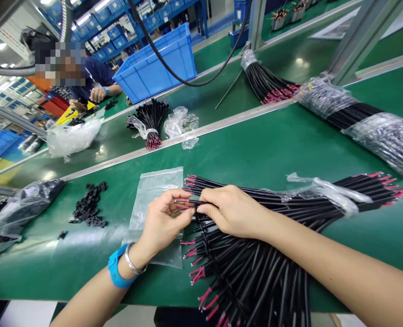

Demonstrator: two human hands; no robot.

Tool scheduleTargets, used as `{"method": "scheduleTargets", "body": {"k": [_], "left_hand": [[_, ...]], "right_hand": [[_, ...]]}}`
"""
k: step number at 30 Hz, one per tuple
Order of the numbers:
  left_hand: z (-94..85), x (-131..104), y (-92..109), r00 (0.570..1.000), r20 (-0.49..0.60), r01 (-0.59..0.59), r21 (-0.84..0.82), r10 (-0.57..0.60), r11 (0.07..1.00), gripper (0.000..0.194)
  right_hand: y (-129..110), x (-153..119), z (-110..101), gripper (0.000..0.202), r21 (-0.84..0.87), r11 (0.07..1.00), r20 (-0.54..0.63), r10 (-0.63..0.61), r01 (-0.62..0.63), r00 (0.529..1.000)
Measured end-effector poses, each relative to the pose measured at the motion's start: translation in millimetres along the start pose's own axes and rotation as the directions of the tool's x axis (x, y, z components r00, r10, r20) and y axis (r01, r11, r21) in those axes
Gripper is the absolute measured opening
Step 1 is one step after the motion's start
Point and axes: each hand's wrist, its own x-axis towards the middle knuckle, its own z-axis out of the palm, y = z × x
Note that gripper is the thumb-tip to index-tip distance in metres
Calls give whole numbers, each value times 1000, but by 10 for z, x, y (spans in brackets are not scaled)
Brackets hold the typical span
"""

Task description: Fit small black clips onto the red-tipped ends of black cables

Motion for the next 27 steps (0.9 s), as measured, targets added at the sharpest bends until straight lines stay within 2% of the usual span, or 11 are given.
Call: {"method": "scheduleTargets", "body": {"k": [4,8,13,18,21,24,27], "left_hand": [[-42,3,7,998,24,-52,89,50,995,33],[-188,-9,-4,991,116,-67,5,66,998,48],[-309,-34,-51,988,144,-47,-93,61,995,44],[-283,-77,-23,972,229,-63,11,59,998,45],[-264,-115,49,955,286,-117,104,83,988,38],[-249,-159,129,937,311,-202,102,162,974,33],[-275,-177,207,922,347,-209,69,174,975,37]], "right_hand": [[7,-15,3,29,-8,1000,34,15,-15,999],[6,-24,3,28,7,999,80,45,-46,996],[-11,-7,-3,26,-12,998,92,62,-61,994],[-36,-9,-19,24,20,999,103,44,-46,994],[-30,5,9,25,22,996,39,85,-86,996],[-7,18,81,22,-115,986,-63,110,-117,992],[19,-8,162,12,-321,947,-181,-51,-10,982]]}}
